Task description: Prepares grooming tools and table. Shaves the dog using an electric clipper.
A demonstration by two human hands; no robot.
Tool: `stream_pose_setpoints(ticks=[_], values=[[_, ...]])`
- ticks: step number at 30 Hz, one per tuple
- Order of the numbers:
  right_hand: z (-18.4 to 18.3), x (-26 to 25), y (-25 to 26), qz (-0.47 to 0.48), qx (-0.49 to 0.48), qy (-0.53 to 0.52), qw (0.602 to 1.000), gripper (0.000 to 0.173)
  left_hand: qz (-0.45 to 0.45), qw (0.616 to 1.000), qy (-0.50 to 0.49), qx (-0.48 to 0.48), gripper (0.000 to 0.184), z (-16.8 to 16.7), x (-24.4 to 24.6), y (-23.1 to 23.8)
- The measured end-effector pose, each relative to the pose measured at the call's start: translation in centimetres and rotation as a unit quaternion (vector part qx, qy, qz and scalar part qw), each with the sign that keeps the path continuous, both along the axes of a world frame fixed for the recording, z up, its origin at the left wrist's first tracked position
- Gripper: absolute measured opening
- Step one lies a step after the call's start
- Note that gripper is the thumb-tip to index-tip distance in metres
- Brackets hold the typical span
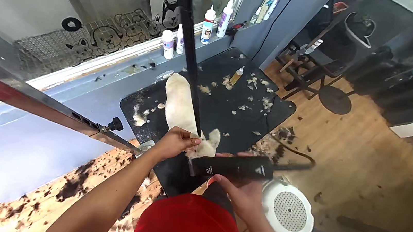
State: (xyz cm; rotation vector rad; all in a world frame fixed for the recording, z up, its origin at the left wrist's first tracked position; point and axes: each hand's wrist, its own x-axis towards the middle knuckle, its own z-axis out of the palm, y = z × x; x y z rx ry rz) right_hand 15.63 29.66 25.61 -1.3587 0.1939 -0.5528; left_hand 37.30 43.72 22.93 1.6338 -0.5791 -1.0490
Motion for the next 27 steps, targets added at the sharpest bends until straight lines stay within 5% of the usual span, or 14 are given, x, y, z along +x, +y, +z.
stream_pose_setpoints(ticks=[10, 23, 27], values=[[-0.2, 0.5, -1.4, -0.027, -0.323, -0.037, 0.945, 0.058, -0.013, 0.992, -0.12, 0.029, 0.044, 0.0, -0.1, -0.7], [-1.0, 1.5, 0.1, 0.039, -0.329, -0.004, 0.944, 0.043, -0.034, 0.99, -0.13, 0.044, 0.055, 0.8, 0.4, -1.0], [-0.7, 1.1, -0.3, 0.102, -0.316, -0.029, 0.943, 0.056, -0.038, 0.992, -0.113, 0.042, 0.052, 1.0, 0.4, -1.1]])
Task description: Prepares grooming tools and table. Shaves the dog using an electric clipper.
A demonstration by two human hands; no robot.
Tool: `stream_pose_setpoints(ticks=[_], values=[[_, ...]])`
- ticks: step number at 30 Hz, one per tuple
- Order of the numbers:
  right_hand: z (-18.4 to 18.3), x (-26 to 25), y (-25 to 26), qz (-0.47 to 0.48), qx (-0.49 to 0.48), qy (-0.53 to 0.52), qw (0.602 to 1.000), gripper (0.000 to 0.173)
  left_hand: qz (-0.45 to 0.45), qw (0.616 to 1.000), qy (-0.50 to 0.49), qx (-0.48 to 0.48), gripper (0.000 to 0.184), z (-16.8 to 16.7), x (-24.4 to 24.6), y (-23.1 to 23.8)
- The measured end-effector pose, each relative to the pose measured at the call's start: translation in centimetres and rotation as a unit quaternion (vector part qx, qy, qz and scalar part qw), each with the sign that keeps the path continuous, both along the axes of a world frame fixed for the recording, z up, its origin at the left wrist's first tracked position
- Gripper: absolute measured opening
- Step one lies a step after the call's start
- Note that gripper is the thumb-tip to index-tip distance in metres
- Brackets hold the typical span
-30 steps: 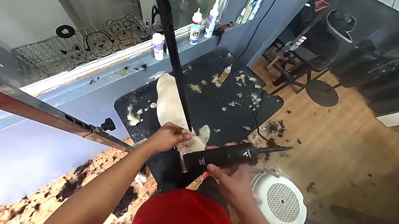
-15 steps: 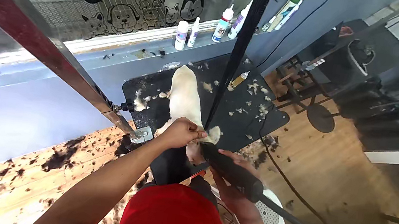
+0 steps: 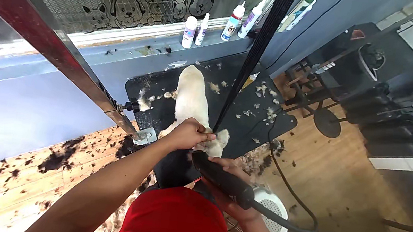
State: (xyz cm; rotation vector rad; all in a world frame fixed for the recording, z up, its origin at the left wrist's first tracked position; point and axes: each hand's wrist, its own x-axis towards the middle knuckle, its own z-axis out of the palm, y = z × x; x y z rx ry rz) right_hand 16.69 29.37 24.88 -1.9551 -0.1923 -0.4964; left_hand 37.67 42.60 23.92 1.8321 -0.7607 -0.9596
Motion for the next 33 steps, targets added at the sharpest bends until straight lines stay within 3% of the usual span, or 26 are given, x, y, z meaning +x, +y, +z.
stream_pose_setpoints(ticks=[2, 6, 9, 13, 20, 26, 30, 33], values=[[0.3, -0.5, 0.1, -0.022, 0.007, -0.054, 0.998, 0.065, 0.0, 1.0, 0.004, 0.0, 0.051, 0.0, 0.0, 0.0], [-0.5, -1.0, -0.3, -0.123, -0.023, -0.154, 0.98, 0.055, 0.015, 1.0, 0.01, -0.009, 0.052, -0.2, -0.1, 0.1], [-1.2, -1.0, 0.0, -0.147, -0.05, -0.157, 0.975, 0.043, 0.03, 0.999, 0.032, -0.014, 0.049, -0.5, -0.3, 0.0], [-2.0, -0.3, 0.9, -0.179, -0.075, -0.17, 0.966, 0.045, 0.041, 0.998, 0.048, -0.019, 0.05, -0.7, -0.7, 0.0], [-2.5, 0.3, 0.8, -0.135, -0.114, -0.173, 0.969, 0.047, 0.039, 0.999, 0.026, -0.011, 0.051, -0.5, -0.8, 0.0], [-1.8, -0.1, 0.9, -0.094, -0.033, -0.079, 0.992, 0.043, 0.035, 0.999, 0.035, -0.019, 0.053, -0.5, -1.0, -0.2], [-1.6, -0.5, 1.1, -0.17, -0.061, -0.175, 0.968, 0.055, 0.056, 0.992, 0.103, -0.04, 0.047, -0.5, -1.2, -0.2], [-2.2, 0.0, 1.6, -0.241, -0.097, -0.203, 0.944, 0.054, 0.077, 0.987, 0.136, -0.048, 0.042, -0.6, -1.3, -0.2]])
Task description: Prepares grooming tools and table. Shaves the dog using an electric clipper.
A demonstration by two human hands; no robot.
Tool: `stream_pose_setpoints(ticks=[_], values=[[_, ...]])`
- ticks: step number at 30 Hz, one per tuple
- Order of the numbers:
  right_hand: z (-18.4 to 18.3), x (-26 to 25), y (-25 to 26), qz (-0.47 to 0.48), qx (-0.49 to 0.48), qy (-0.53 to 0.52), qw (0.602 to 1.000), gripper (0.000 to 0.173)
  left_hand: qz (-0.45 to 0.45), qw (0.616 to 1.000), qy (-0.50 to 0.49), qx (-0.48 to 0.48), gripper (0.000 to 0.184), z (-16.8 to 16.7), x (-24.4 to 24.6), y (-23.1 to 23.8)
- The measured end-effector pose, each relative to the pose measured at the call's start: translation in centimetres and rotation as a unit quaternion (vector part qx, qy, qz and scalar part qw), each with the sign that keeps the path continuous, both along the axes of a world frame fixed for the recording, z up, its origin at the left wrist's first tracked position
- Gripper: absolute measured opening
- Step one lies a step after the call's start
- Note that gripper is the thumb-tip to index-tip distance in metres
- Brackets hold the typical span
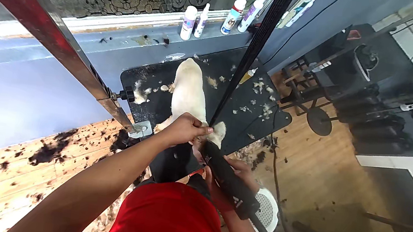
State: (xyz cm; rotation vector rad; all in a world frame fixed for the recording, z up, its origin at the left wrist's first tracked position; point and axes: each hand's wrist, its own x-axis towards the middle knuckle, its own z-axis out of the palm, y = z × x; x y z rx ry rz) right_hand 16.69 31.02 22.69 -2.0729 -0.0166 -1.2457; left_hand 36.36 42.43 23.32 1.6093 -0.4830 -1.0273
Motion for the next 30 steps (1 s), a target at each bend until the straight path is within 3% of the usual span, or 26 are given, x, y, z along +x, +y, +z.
stream_pose_setpoints(ticks=[6, 12, 21, 24, 27, 30], values=[[-0.4, 1.5, 1.2, -0.036, 0.003, 0.004, 0.999, 0.048, 0.012, 1.0, 0.009, 0.009, 0.046, -0.1, -0.4, 0.0], [-0.6, 0.9, 0.3, 0.049, 0.029, 0.003, 0.998, 0.053, 0.047, 0.995, 0.092, -0.001, 0.042, 0.1, -0.4, -0.2], [-0.2, 1.3, 1.8, -0.091, 0.047, 0.004, 0.995, 0.05, 0.081, 0.989, 0.122, -0.018, 0.046, 0.4, -1.2, -0.1], [-0.8, 1.7, 1.9, -0.1, 0.059, 0.018, 0.993, 0.049, 0.101, 0.982, 0.153, -0.04, 0.049, 0.5, -1.7, -0.1], [-0.2, 2.1, 2.1, -0.098, 0.071, 0.021, 0.992, 0.049, 0.118, 0.967, 0.207, -0.094, 0.04, 0.1, -2.3, 0.6], [0.1, 2.5, 2.1, -0.064, 0.1, 0.003, 0.993, 0.05, 0.083, 0.96, 0.202, -0.172, 0.038, -1.2, -3.3, 2.1]])
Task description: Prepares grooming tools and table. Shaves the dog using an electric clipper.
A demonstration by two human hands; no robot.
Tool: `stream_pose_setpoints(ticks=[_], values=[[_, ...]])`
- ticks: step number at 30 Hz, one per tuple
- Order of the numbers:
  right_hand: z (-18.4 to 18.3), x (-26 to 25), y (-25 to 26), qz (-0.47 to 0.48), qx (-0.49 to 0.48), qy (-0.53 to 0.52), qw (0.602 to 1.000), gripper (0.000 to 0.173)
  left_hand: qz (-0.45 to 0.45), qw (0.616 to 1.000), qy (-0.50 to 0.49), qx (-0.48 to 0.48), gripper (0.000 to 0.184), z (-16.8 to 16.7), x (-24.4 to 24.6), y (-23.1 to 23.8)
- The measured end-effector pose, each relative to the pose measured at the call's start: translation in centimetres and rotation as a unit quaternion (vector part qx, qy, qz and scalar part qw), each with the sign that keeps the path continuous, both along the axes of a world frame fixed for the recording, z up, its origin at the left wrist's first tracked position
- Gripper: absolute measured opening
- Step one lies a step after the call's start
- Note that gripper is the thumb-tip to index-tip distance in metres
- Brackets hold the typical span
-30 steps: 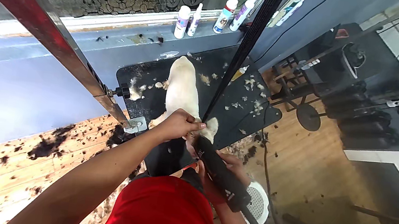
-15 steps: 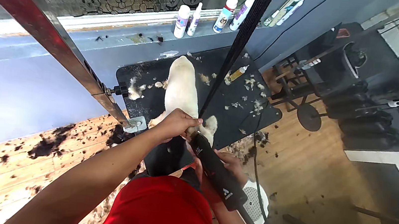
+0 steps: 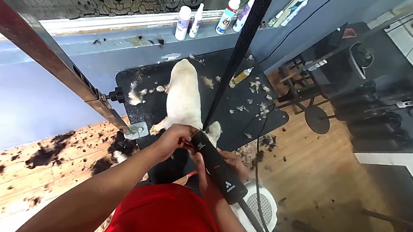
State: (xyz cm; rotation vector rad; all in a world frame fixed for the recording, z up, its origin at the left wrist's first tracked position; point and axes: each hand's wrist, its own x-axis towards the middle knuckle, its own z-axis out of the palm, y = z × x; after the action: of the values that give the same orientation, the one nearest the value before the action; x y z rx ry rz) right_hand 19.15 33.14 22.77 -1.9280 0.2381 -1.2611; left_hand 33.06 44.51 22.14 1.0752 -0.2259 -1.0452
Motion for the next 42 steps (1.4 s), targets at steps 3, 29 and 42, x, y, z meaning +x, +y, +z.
stream_pose_setpoints(ticks=[3, 29, 42], values=[[1.1, -0.8, -0.6, 0.063, 0.06, -0.011, 0.996, 0.055, -0.034, 0.989, -0.135, -0.047, 0.054, -1.4, -1.3, 1.5], [-0.1, -4.8, -0.2, 0.026, 0.03, 0.02, 0.999, 0.051, 0.223, 0.969, -0.032, 0.101, 0.036, -1.8, -4.0, -1.8], [2.0, -6.2, -1.9, 0.156, 0.442, -0.039, 0.883, 0.045, 0.109, 0.964, -0.241, -0.04, 0.027, -3.8, -4.1, -0.6]])
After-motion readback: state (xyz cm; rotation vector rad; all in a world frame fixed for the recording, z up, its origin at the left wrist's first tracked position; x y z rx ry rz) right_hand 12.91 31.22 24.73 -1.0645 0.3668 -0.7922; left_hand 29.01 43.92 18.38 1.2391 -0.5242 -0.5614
